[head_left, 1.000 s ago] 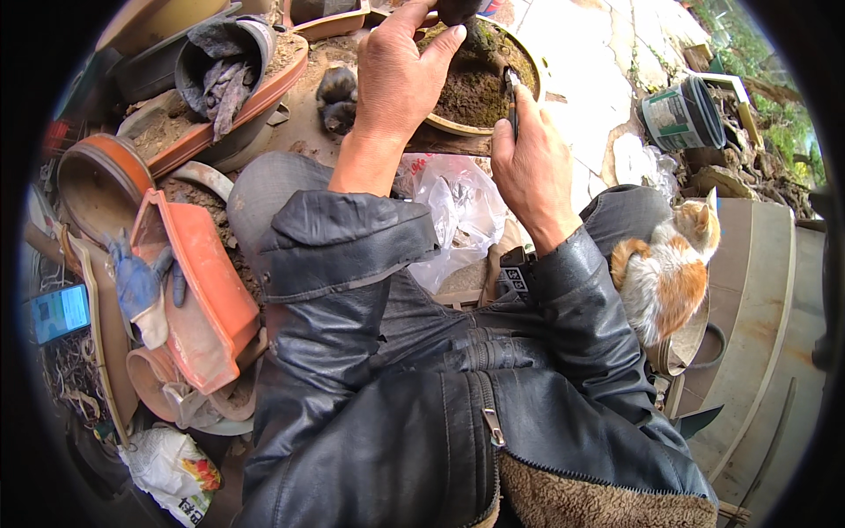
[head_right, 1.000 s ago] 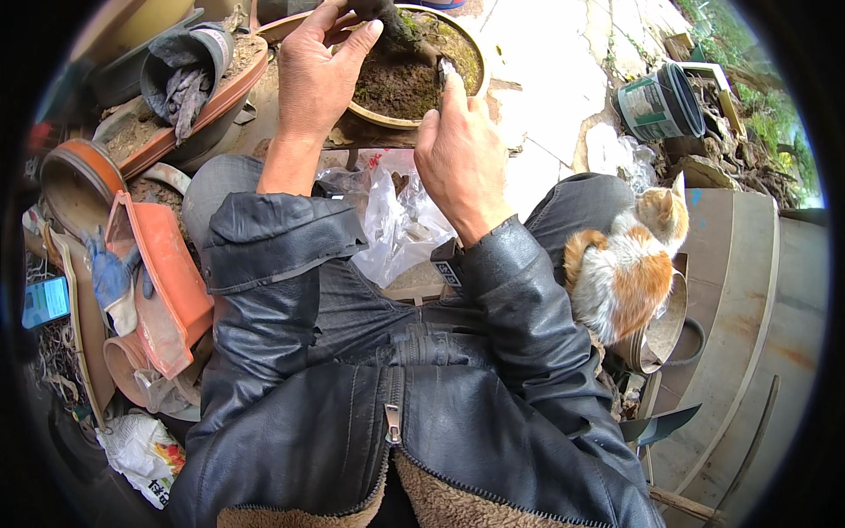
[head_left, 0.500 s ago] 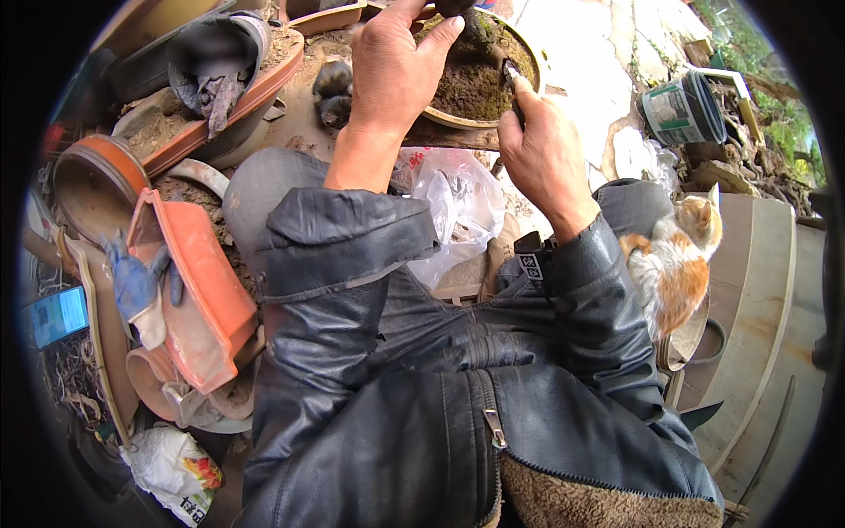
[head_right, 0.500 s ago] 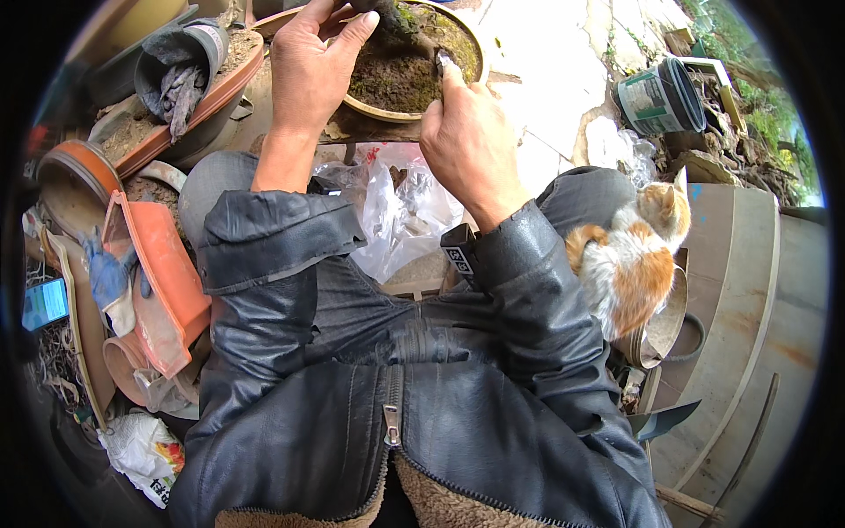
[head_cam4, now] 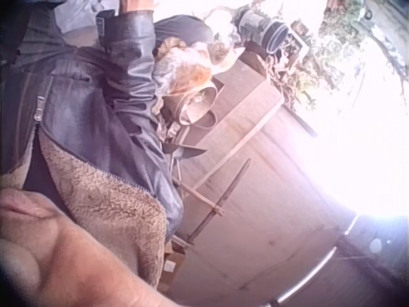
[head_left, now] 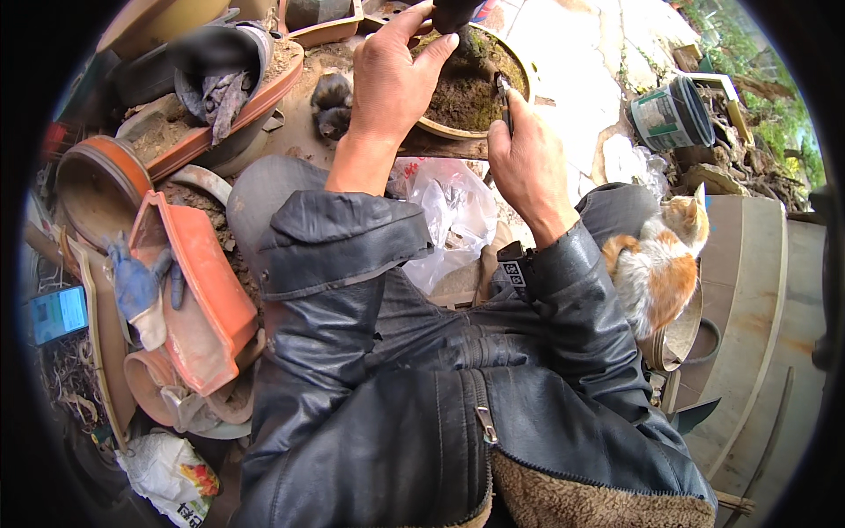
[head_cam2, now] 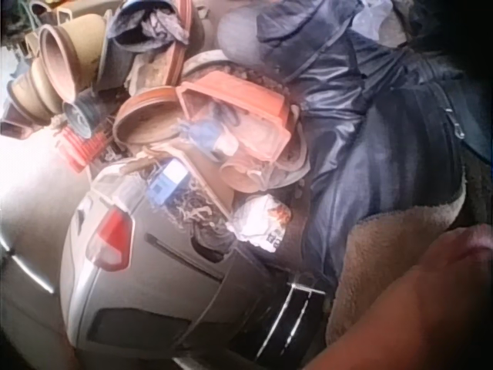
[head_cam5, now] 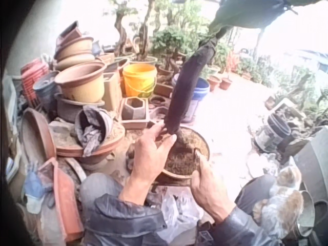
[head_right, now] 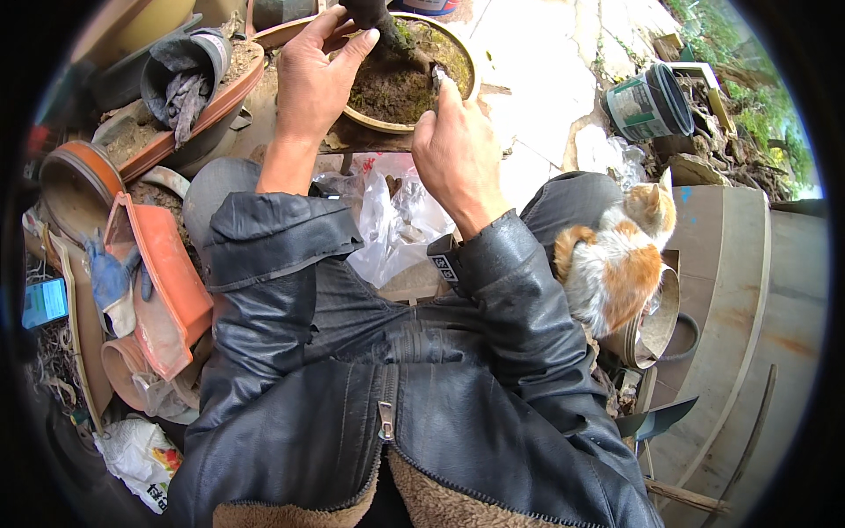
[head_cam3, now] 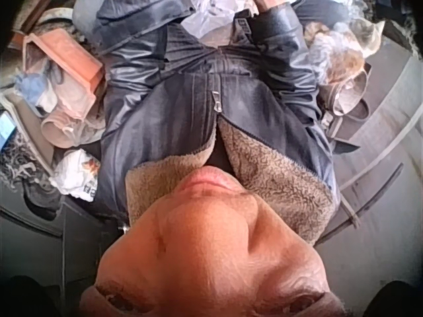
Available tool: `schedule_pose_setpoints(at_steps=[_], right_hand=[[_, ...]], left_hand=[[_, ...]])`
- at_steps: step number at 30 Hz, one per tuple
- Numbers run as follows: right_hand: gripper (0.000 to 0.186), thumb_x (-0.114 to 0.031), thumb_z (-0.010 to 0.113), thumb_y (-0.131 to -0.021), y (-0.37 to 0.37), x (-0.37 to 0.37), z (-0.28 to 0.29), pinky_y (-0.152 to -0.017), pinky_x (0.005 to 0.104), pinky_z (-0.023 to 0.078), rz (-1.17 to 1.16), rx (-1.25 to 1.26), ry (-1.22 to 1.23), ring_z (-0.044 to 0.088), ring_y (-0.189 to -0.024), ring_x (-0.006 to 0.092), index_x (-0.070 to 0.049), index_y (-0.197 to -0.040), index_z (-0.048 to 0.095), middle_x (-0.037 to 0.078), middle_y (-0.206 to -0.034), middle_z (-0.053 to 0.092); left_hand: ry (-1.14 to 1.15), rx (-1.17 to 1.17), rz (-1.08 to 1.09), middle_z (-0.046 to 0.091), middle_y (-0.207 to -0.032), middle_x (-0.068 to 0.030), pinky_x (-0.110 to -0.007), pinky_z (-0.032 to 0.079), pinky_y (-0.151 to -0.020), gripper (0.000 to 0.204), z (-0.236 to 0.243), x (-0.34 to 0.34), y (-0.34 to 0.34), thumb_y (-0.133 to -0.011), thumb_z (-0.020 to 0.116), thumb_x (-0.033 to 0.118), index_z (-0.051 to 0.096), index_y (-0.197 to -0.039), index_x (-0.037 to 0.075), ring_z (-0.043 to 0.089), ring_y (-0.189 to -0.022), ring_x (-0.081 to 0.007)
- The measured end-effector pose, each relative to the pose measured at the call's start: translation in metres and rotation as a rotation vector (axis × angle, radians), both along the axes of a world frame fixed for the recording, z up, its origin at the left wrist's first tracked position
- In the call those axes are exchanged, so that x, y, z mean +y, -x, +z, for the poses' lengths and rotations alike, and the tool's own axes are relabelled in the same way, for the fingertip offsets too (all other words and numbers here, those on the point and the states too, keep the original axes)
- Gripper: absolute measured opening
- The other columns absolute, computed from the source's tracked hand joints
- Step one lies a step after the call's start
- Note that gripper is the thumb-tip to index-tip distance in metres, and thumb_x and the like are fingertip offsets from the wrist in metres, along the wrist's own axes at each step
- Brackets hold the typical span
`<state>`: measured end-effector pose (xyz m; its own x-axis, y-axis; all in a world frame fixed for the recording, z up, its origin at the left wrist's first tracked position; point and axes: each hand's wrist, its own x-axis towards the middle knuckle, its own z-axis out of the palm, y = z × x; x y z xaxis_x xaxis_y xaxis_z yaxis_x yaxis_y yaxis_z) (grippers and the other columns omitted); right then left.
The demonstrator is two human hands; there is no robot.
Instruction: The person trims a small potted plant using pliers and a small knife, removing soil and small roots from the base. The person works carefully around the trunk, occasionally adjusting the soil and discarding debris into a plastic bag.
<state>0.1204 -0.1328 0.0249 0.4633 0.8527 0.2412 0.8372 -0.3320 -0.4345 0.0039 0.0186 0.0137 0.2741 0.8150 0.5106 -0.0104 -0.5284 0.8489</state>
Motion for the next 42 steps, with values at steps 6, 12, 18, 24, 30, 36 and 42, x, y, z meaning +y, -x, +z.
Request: schedule_pose_setpoints(at_steps=[6,12,18,24,30,36,42], right_hand=[[0.026,-0.014,0.053,-0.097,-0.002,0.006,0.008,-0.085,0.0584,0.057,0.038,-0.007,-0.046,0.072,-0.087,0.0514,0.007,-0.107,0.065,0.035,-0.087,0.071],[0.027,-0.014,0.051,-0.097,-0.011,0.010,0.014,-0.085,0.0584,0.056,0.067,0.106,0.052,0.072,-0.086,0.0523,0.008,-0.104,0.065,0.034,-0.085,0.070],[0.023,-0.014,0.054,-0.097,-0.009,0.007,0.013,-0.081,0.0574,0.057,0.075,-0.019,0.042,0.072,-0.080,0.0499,0.007,-0.097,0.064,0.032,-0.081,0.070],[0.046,-0.017,0.056,-0.099,0.002,-0.005,0.007,-0.082,0.0508,0.056,0.022,0.064,-0.020,0.073,-0.090,0.0460,0.006,-0.138,0.064,0.033,-0.098,0.072],[0.048,-0.015,0.059,-0.098,0.001,-0.020,0.005,-0.087,0.0489,0.058,0.024,0.068,0.003,0.074,-0.096,0.0451,0.004,-0.142,0.062,0.031,-0.107,0.074],[0.049,-0.016,0.061,-0.098,-0.004,-0.012,0.002,-0.087,0.0480,0.058,0.045,0.004,-0.009,0.075,-0.096,0.0427,0.003,-0.142,0.064,0.029,-0.109,0.074],[0.047,-0.016,0.062,-0.098,-0.010,-0.008,-0.005,-0.084,0.0472,0.057,0.092,-0.073,-0.069,0.074,-0.093,0.0413,0.003,-0.141,0.065,0.029,-0.103,0.073]], left_hand=[[-0.014,-0.002,-0.004,0.079,-0.107,-0.0178,-0.038,0.059,-0.089,0.036,0.012,-0.003,0.002,-0.095,0.077,0.006,0.071,-0.130,-0.001,0.078,-0.101,-0.0279],[0.013,-0.059,-0.067,0.080,-0.108,-0.0152,-0.036,0.059,-0.089,0.035,0.008,-0.001,0.000,-0.097,0.074,0.004,0.069,-0.131,-0.002,0.078,-0.101,-0.0239],[0.036,-0.052,-0.087,0.080,-0.108,-0.0136,-0.034,0.059,-0.089,0.033,0.007,-0.001,0.000,-0.097,0.075,0.004,0.070,-0.128,-0.002,0.078,-0.101,-0.0215],[0.031,-0.050,-0.064,0.080,-0.111,-0.0140,-0.034,0.060,-0.090,0.035,0.009,-0.001,0.001,-0.097,0.075,0.003,0.069,-0.131,-0.002,0.077,-0.104,-0.0214],[0.040,-0.070,-0.082,0.080,-0.114,-0.0137,-0.032,0.061,-0.090,0.038,0.002,-0.001,0.000,-0.098,0.074,0.003,0.068,-0.135,-0.004,0.077,-0.105,-0.0204],[0.065,-0.039,-0.070,0.080,-0.114,-0.0148,-0.033,0.061,-0.091,0.039,0.004,0.000,0.002,-0.098,0.075,0.004,0.068,-0.135,-0.004,0.077,-0.106,-0.0209],[0.022,-0.018,-0.027,0.080,-0.113,-0.0164,-0.035,0.059,-0.093,0.039,0.002,0.000,0.002,-0.098,0.075,0.006,0.068,-0.135,-0.005,0.077,-0.106,-0.0227]])
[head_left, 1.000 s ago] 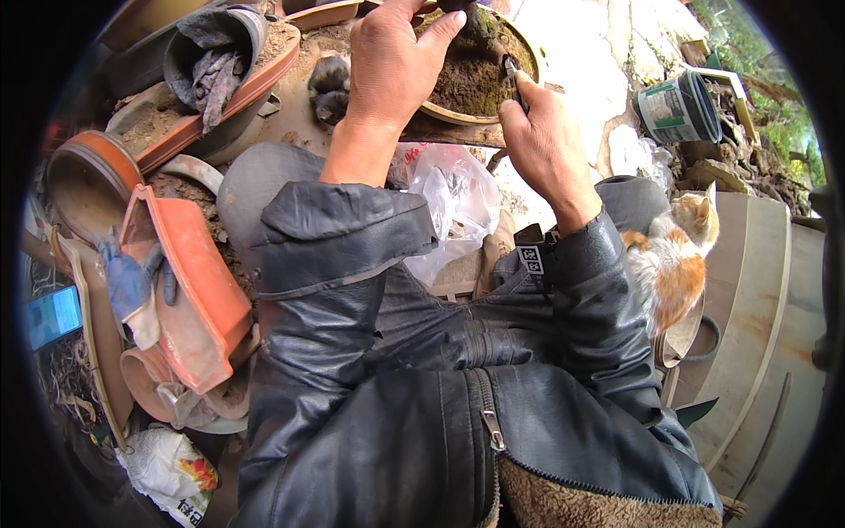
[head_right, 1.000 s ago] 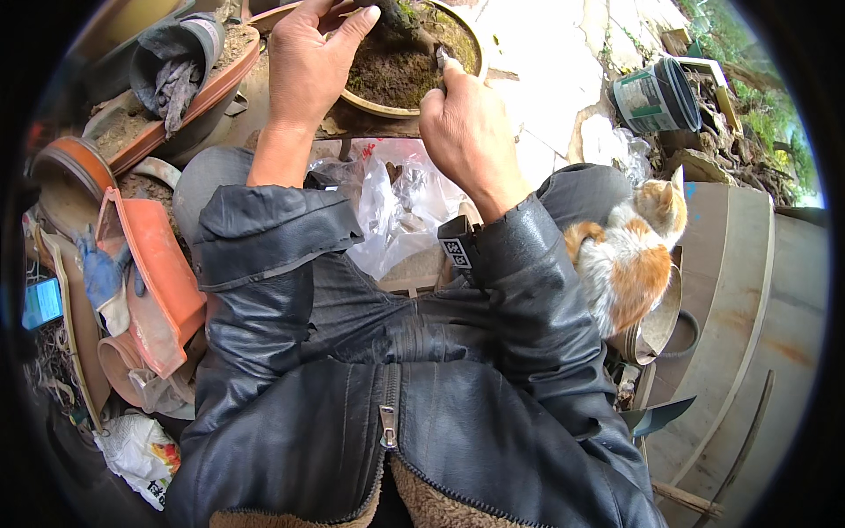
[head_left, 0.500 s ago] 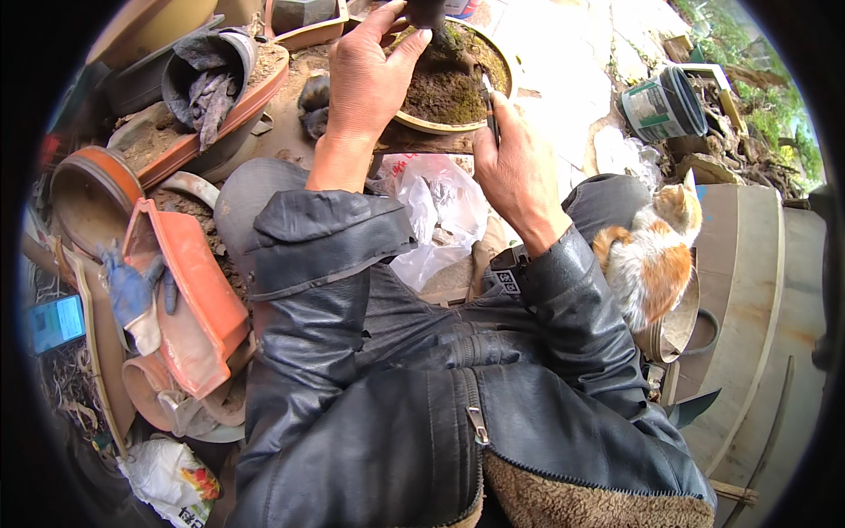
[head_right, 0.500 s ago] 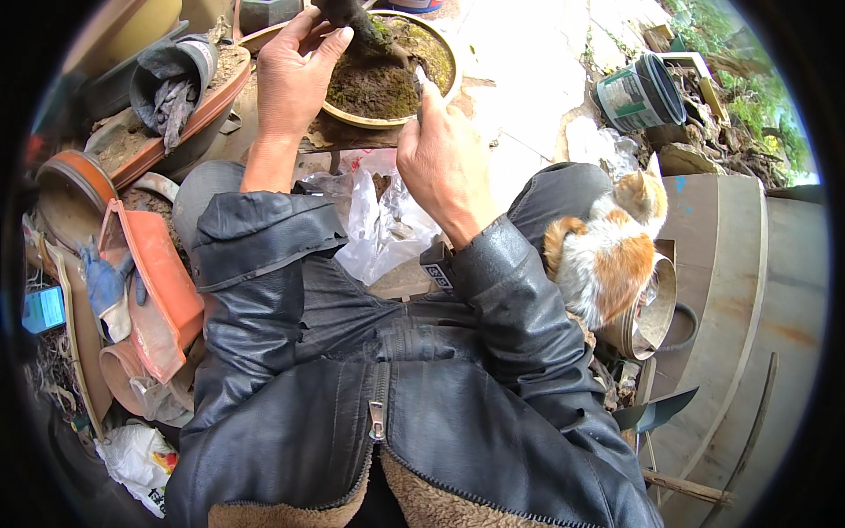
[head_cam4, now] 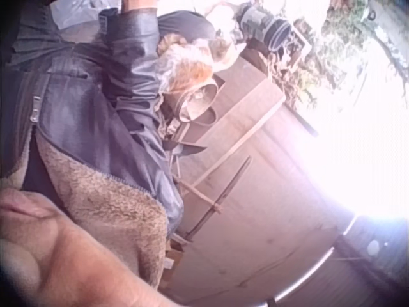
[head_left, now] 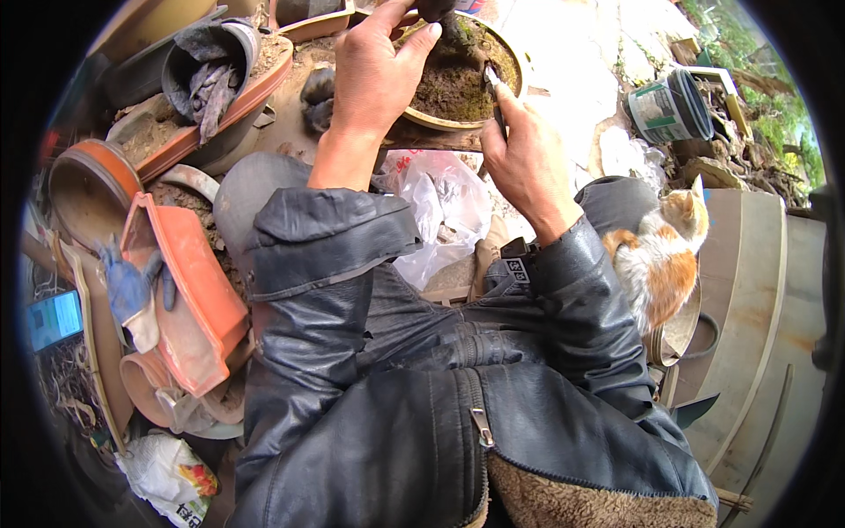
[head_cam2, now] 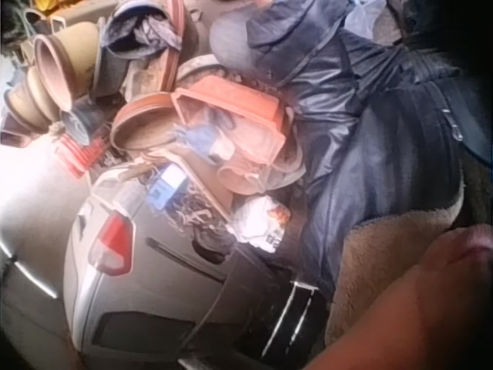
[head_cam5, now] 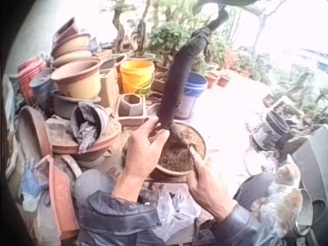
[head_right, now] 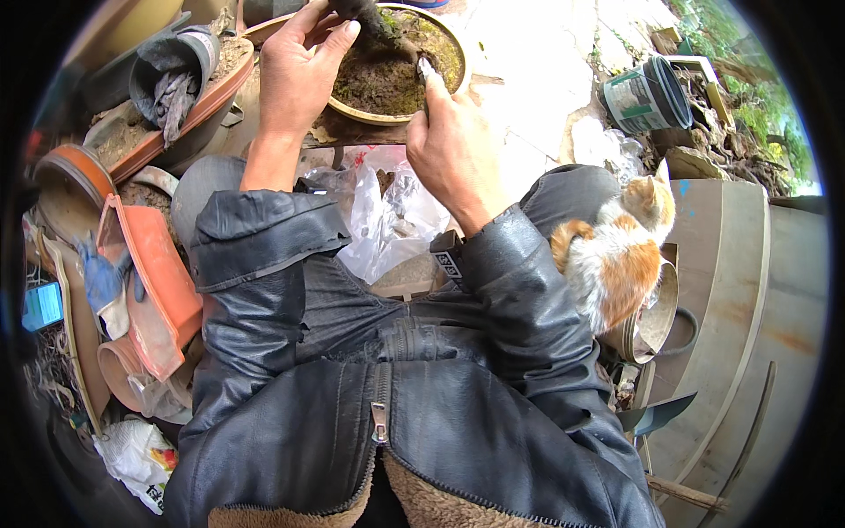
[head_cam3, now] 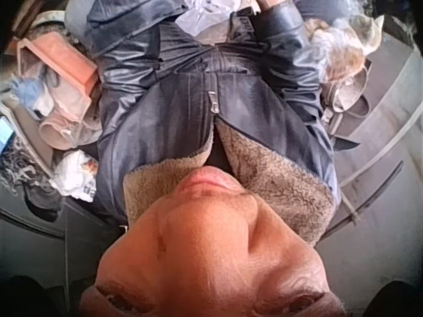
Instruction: The person trims a small potted plant using pliers and a small knife, removing soil and small roots from the base. The person works carefully around the trunk, occasionally adjusting the soil and discarding debris into a plastic bag.
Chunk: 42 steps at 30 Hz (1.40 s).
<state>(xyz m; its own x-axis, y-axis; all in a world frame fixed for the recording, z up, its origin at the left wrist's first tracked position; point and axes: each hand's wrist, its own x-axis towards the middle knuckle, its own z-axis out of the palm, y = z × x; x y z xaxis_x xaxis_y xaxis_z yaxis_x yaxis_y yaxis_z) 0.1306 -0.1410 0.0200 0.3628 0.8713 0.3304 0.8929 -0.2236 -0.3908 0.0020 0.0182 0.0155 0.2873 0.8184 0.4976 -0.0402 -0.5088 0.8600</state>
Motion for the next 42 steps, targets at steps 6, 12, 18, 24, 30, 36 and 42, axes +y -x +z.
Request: schedule_pose_setpoints(at_steps=[6,12,18,24,30,36,42], right_hand=[[0.047,-0.017,0.063,-0.099,-0.001,-0.001,0.002,-0.083,0.0463,0.057,0.008,-0.022,0.030,0.074,-0.092,0.0415,0.002,-0.142,0.065,0.027,-0.100,0.073],[0.045,-0.015,0.066,-0.094,-0.012,-0.020,0.015,-0.092,0.0484,0.057,-0.033,0.145,0.020,0.073,-0.102,0.0432,0.002,-0.136,0.066,0.026,-0.111,0.074],[0.043,-0.009,0.066,-0.088,-0.070,-0.005,0.017,-0.092,0.0426,0.059,-0.051,0.181,0.034,0.076,-0.102,0.0375,0.004,-0.129,0.071,0.025,-0.109,0.077],[0.018,-0.001,0.061,-0.089,-0.120,0.036,0.003,-0.077,0.0433,0.054,0.000,0.152,0.135,0.068,-0.080,0.0318,0.005,-0.105,0.067,0.023,-0.086,0.070],[0.011,0.011,0.054,-0.086,-0.166,0.073,0.003,-0.071,0.0404,0.049,0.137,0.014,0.355,0.060,-0.075,0.0297,0.001,-0.089,0.057,0.017,-0.074,0.060],[0.018,0.021,0.049,-0.084,-0.181,0.088,-0.013,-0.066,0.0389,0.036,0.414,0.047,0.205,0.044,-0.072,0.0196,0.003,-0.084,0.049,0.015,-0.073,0.042],[0.025,0.018,0.056,-0.087,-0.181,0.094,-0.003,-0.082,0.0454,0.052,0.436,-0.396,0.286,0.067,-0.090,0.0359,0.002,-0.096,0.073,0.019,-0.089,0.072]], left_hand=[[0.013,0.015,0.001,0.078,-0.116,-0.0192,-0.035,0.059,-0.093,0.040,-0.005,0.002,-0.001,-0.097,0.075,0.007,0.067,-0.135,-0.007,0.077,-0.107,-0.0245],[-0.017,-0.043,-0.063,0.079,-0.121,-0.0152,-0.031,0.059,-0.100,0.052,-0.016,0.011,-0.002,-0.099,0.082,0.017,0.065,-0.142,-0.007,0.075,-0.112,-0.0190],[-0.055,-0.070,0.015,0.082,-0.115,-0.0162,-0.036,0.060,-0.094,0.044,-0.017,0.009,-0.005,-0.095,0.081,0.012,0.071,-0.136,0.001,0.080,-0.106,-0.0250],[-0.026,-0.055,-0.007,0.082,-0.114,-0.0157,-0.035,0.060,-0.095,0.044,-0.018,0.006,-0.003,-0.095,0.081,0.011,0.071,-0.137,0.001,0.080,-0.106,-0.0234],[-0.012,-0.055,-0.005,0.079,-0.118,-0.0172,-0.032,0.060,-0.096,0.048,-0.022,0.013,-0.004,-0.099,0.081,0.017,0.066,-0.138,-0.007,0.077,-0.108,-0.0208],[-0.022,-0.057,0.005,0.076,-0.115,-0.0195,-0.035,0.060,-0.089,0.043,-0.009,0.000,-0.001,-0.095,0.076,0.004,0.068,-0.137,-0.005,0.076,-0.103,-0.0249],[0.017,-0.078,-0.023,0.077,-0.111,-0.0206,-0.036,0.060,-0.090,0.046,-0.003,-0.001,0.000,-0.096,0.075,0.004,0.066,-0.140,-0.004,0.076,-0.102,-0.0272]])
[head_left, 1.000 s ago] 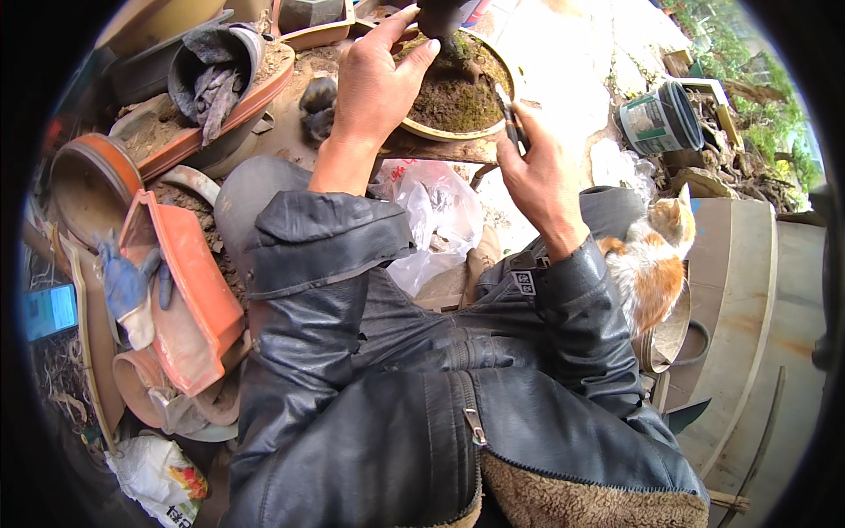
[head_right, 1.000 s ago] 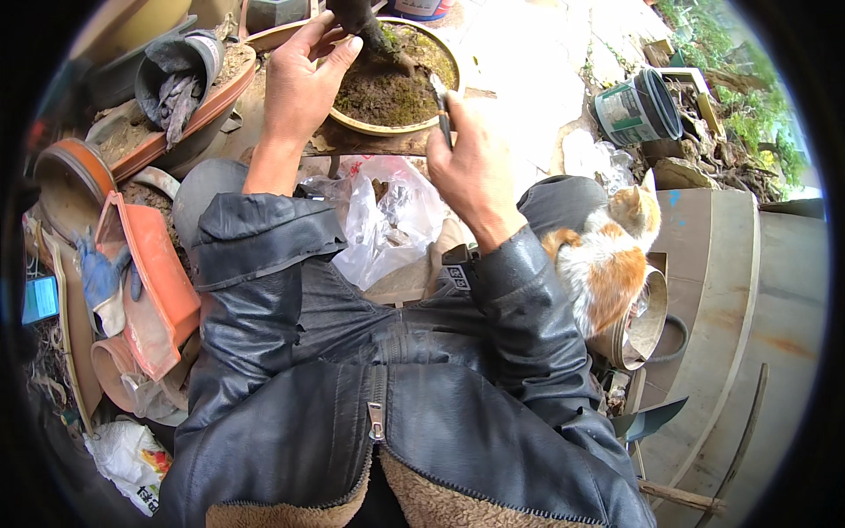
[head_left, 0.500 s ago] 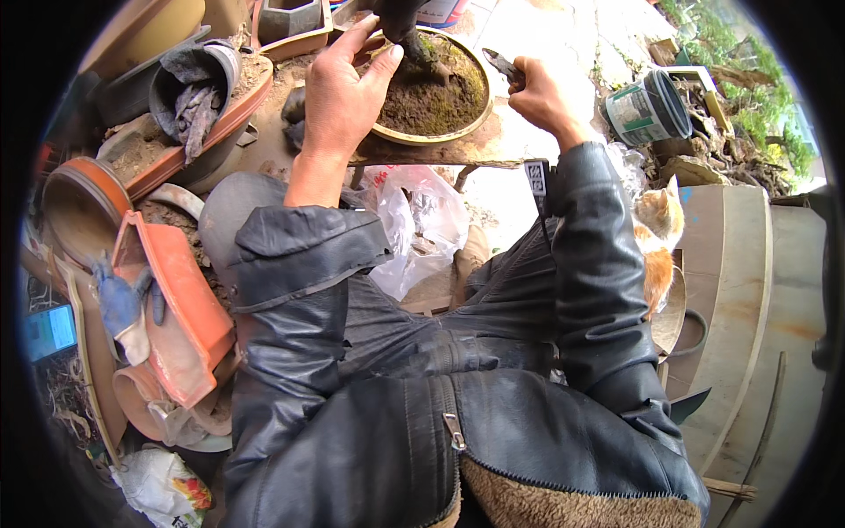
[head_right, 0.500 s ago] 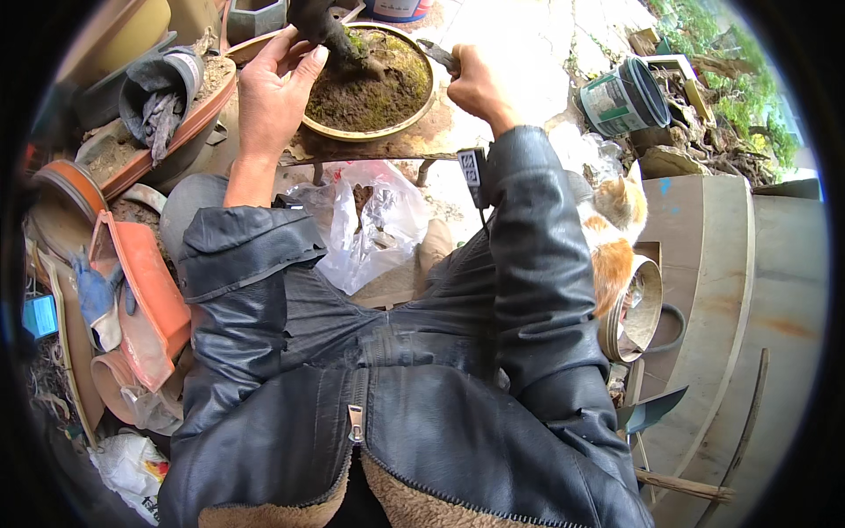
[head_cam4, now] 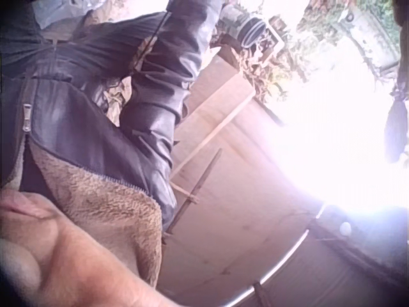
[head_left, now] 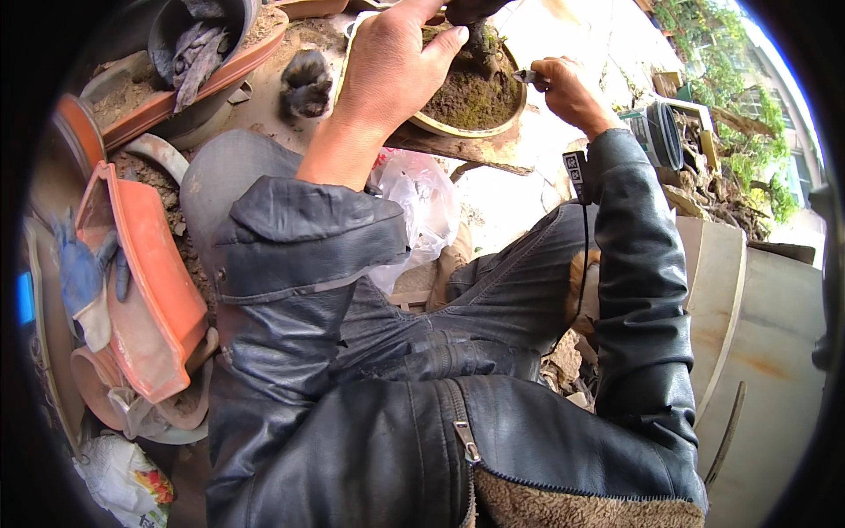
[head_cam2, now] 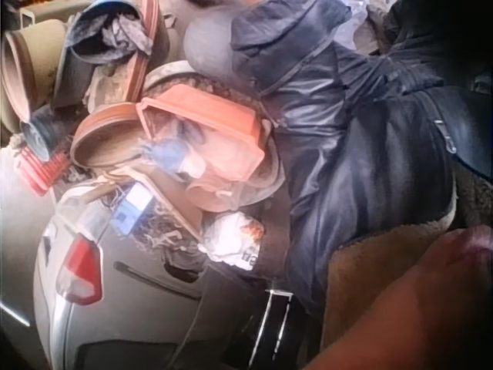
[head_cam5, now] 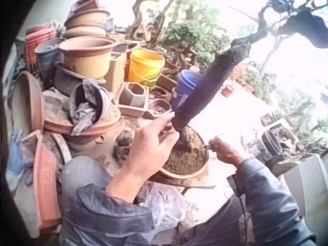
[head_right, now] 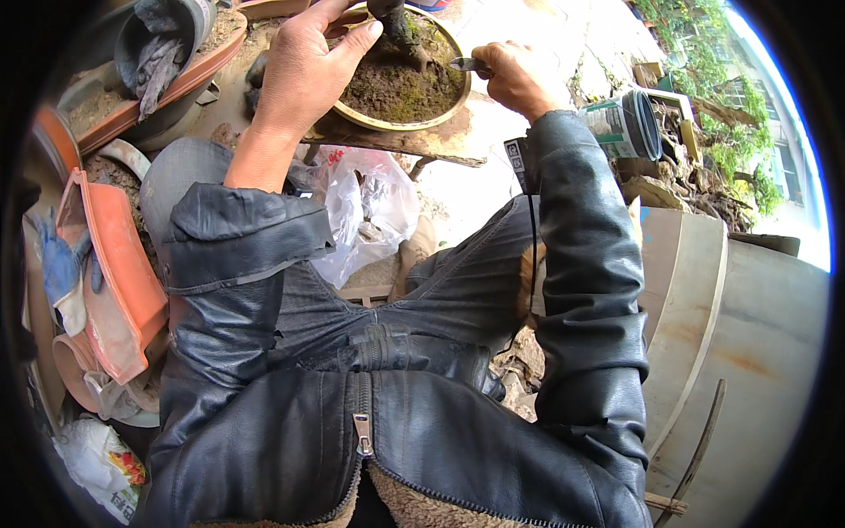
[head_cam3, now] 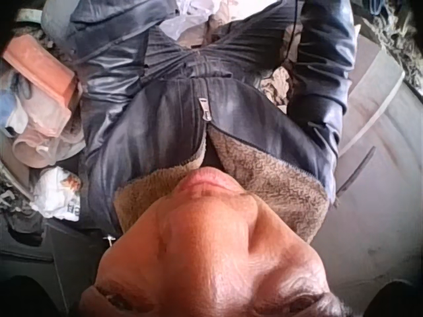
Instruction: The person trims a small potted plant using pliers and a small knife, removing soil and small roots from the base. The person works carefully around the trunk, occasionally adjusting the soil and discarding debris into a plastic bag.
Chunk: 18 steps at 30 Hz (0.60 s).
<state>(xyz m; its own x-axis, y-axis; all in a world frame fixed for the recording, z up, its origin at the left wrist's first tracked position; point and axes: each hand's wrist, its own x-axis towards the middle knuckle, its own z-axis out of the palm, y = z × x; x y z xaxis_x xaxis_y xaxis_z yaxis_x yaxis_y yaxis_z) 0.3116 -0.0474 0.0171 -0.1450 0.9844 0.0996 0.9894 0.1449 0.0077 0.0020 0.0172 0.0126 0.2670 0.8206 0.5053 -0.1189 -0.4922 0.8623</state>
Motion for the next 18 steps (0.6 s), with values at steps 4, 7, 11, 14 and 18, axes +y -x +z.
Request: schedule_pose_setpoints(at_steps=[4,7,11,14,18], right_hand=[[0.027,0.017,0.058,-0.087,0.007,0.006,0.007,-0.088,0.0477,0.055,0.101,-0.114,-0.054,0.070,-0.096,0.0376,0.001,-0.099,0.076,0.018,-0.096,0.076],[0.027,0.017,0.058,-0.087,0.013,0.011,0.011,-0.090,0.0470,0.055,0.070,-0.136,0.009,0.070,-0.097,0.0378,0.001,-0.099,0.076,0.018,-0.096,0.076],[0.037,0.011,0.064,-0.085,0.016,0.016,0.018,-0.092,0.0497,0.059,0.063,-0.215,0.067,0.076,-0.103,0.0373,-0.009,-0.111,0.082,0.017,-0.102,0.079],[0.035,0.011,0.065,-0.085,0.014,0.016,0.019,-0.093,0.0490,0.059,0.107,-0.219,0.061,0.075,-0.103,0.0370,-0.008,-0.109,0.082,0.017,-0.101,0.079],[0.029,0.014,0.061,-0.085,0.012,0.017,0.013,-0.094,0.0485,0.053,0.176,-0.168,-0.020,0.070,-0.099,0.0359,-0.005,-0.099,0.077,0.013,-0.095,0.076]], left_hand=[[-0.039,0.000,0.003,0.076,-0.114,-0.0219,-0.036,0.060,-0.091,0.046,-0.002,0.001,0.000,-0.095,0.075,0.003,0.066,-0.139,-0.006,0.076,-0.104,-0.0283],[-0.030,0.005,0.001,0.076,-0.114,-0.0220,-0.037,0.060,-0.091,0.046,-0.002,0.001,0.000,-0.095,0.075,0.002,0.066,-0.139,-0.006,0.075,-0.103,-0.0286],[-0.035,0.014,0.013,0.076,-0.113,-0.0221,-0.037,0.060,-0.091,0.045,-0.001,0.000,0.000,-0.094,0.075,0.002,0.066,-0.138,-0.006,0.075,-0.102,-0.0290],[-0.076,0.060,0.055,0.076,-0.111,-0.0225,-0.037,0.060,-0.090,0.045,0.000,-0.001,0.001,-0.094,0.075,0.002,0.066,-0.138,-0.005,0.075,-0.102,-0.0297],[-0.057,0.027,0.029,0.076,-0.110,-0.0230,-0.038,0.059,-0.090,0.045,0.000,0.000,0.001,-0.094,0.075,0.002,0.066,-0.138,-0.005,0.076,-0.101,-0.0312]])
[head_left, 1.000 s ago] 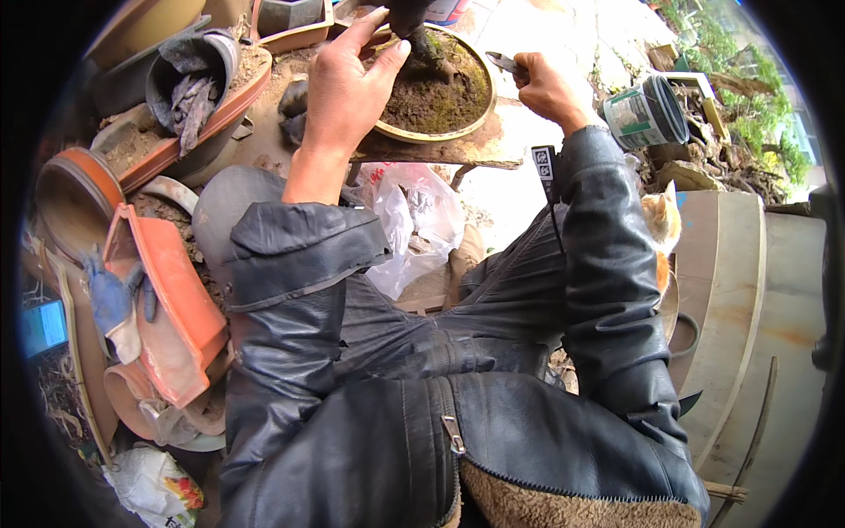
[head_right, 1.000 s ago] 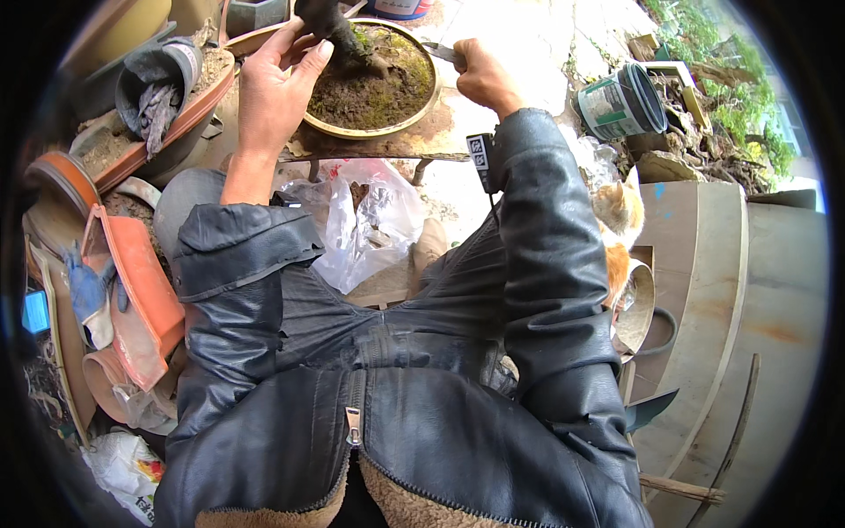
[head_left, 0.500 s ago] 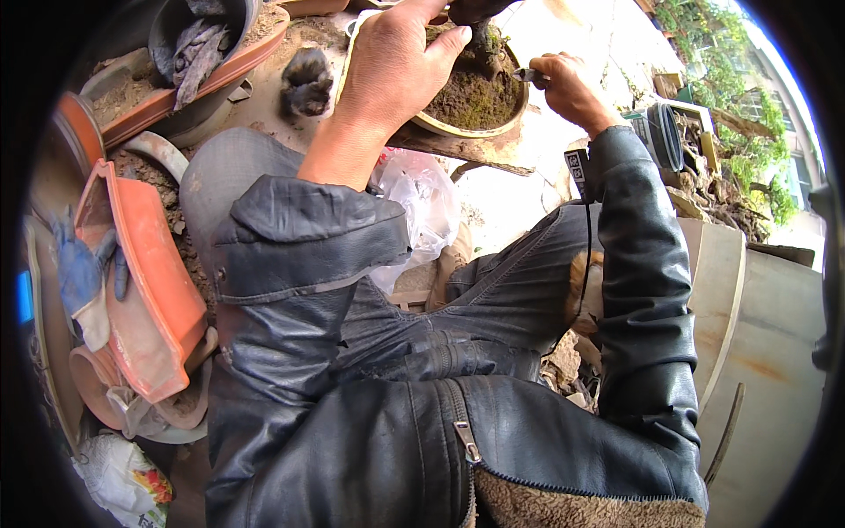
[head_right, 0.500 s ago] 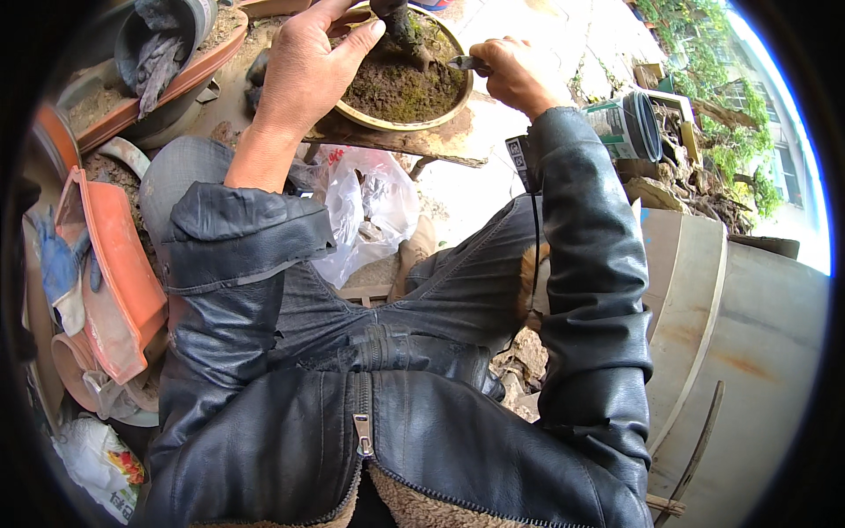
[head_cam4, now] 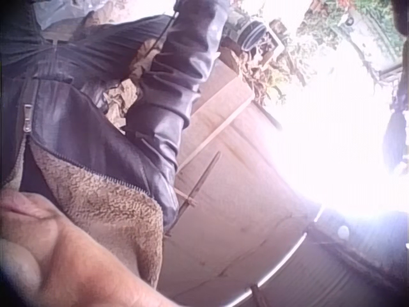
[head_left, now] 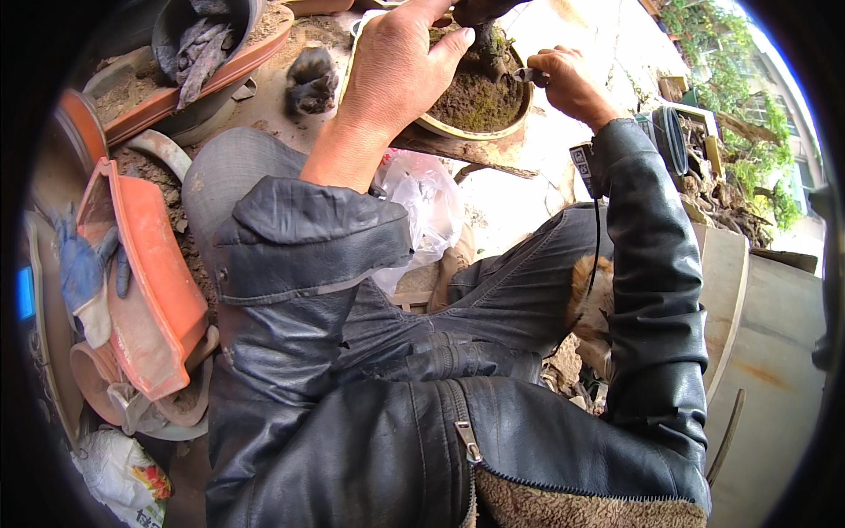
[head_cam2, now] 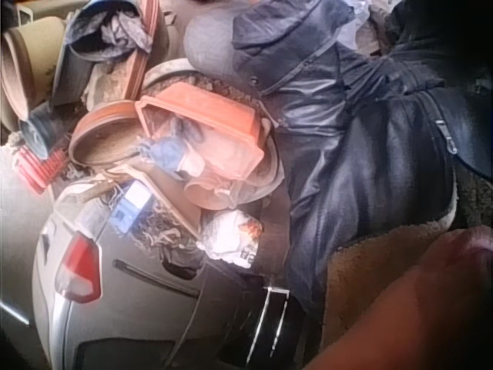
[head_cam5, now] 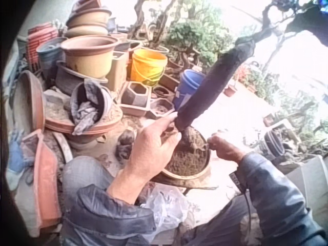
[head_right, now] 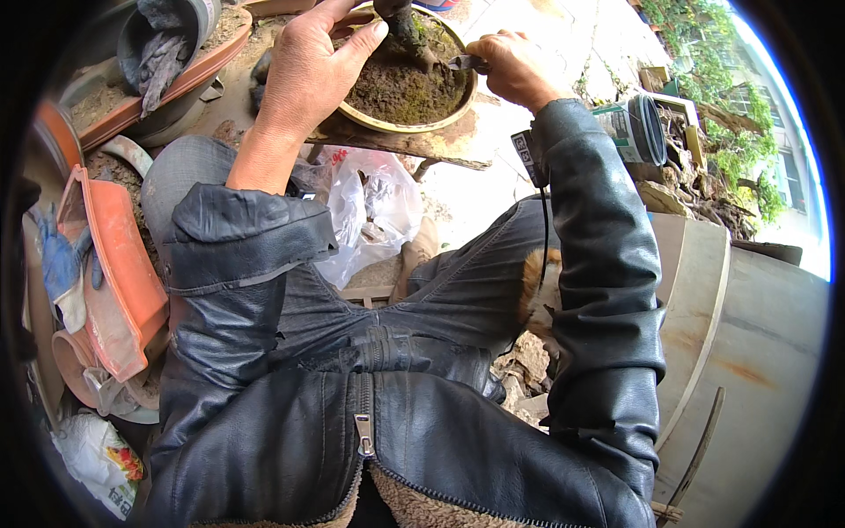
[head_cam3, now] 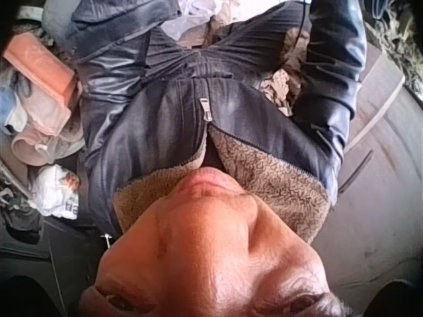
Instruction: The person trims a small potted plant using pliers and a small knife, removing soil and small roots from the base. The person works carefully around the trunk, occasionally adjusting the soil and discarding debris into a plastic bag.
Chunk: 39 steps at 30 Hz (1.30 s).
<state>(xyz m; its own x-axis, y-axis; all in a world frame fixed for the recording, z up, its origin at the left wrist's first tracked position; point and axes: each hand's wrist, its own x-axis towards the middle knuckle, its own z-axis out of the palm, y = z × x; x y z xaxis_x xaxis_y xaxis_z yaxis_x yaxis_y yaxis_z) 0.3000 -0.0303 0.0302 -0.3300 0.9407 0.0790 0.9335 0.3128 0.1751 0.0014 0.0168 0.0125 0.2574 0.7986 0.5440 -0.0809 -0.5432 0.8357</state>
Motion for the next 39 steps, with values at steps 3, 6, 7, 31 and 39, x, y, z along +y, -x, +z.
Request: schedule_pose_setpoints(at_steps=[3,6,7,31,39], right_hand=[[0.027,0.015,0.059,-0.084,-0.003,0.003,-0.003,-0.093,0.0483,0.050,0.016,0.046,0.003,0.067,-0.097,0.0354,-0.004,-0.095,0.075,0.011,-0.092,0.075],[0.027,0.015,0.059,-0.084,-0.006,0.006,-0.003,-0.094,0.0484,0.050,0.009,0.053,0.059,0.067,-0.096,0.0353,-0.004,-0.095,0.075,0.011,-0.092,0.075],[0.027,0.015,0.059,-0.084,-0.007,0.007,-0.003,-0.094,0.0485,0.050,0.023,0.055,0.070,0.067,-0.096,0.0353,-0.004,-0.095,0.075,0.011,-0.092,0.074],[0.038,0.020,0.048,-0.082,-0.009,0.006,-0.011,-0.094,0.0476,0.048,0.201,-0.027,-0.058,0.064,-0.099,0.0356,-0.004,-0.104,0.067,0.013,-0.098,0.069],[0.033,0.017,0.058,-0.080,-0.012,0.004,-0.005,-0.100,0.0482,0.049,0.082,-0.064,-0.029,0.067,-0.105,0.0353,-0.007,-0.100,0.069,0.012,-0.098,0.072]], left_hand=[[0.011,-0.020,-0.013,0.076,-0.111,-0.0232,-0.038,0.059,-0.090,0.045,-0.002,0.001,0.000,-0.094,0.075,0.003,0.067,-0.137,-0.006,0.076,-0.101,-0.0319],[-0.025,-0.017,0.005,0.076,-0.111,-0.0232,-0.039,0.059,-0.090,0.044,-0.003,0.003,-0.002,-0.094,0.075,0.003,0.067,-0.136,-0.006,0.076,-0.101,-0.0320],[-0.043,-0.022,0.012,0.076,-0.111,-0.0232,-0.039,0.059,-0.090,0.044,-0.003,0.004,-0.002,-0.094,0.075,0.003,0.067,-0.136,-0.006,0.076,-0.101,-0.0320],[-0.040,0.002,0.021,0.076,-0.115,-0.0263,-0.041,0.059,-0.092,0.044,0.000,0.002,0.000,-0.093,0.075,0.003,0.067,-0.135,-0.006,0.076,-0.106,-0.0362],[-0.061,-0.009,0.022,0.076,-0.113,-0.0270,-0.043,0.059,-0.093,0.042,-0.002,0.003,0.000,-0.092,0.076,0.003,0.069,-0.133,-0.005,0.075,-0.106,-0.0397]])
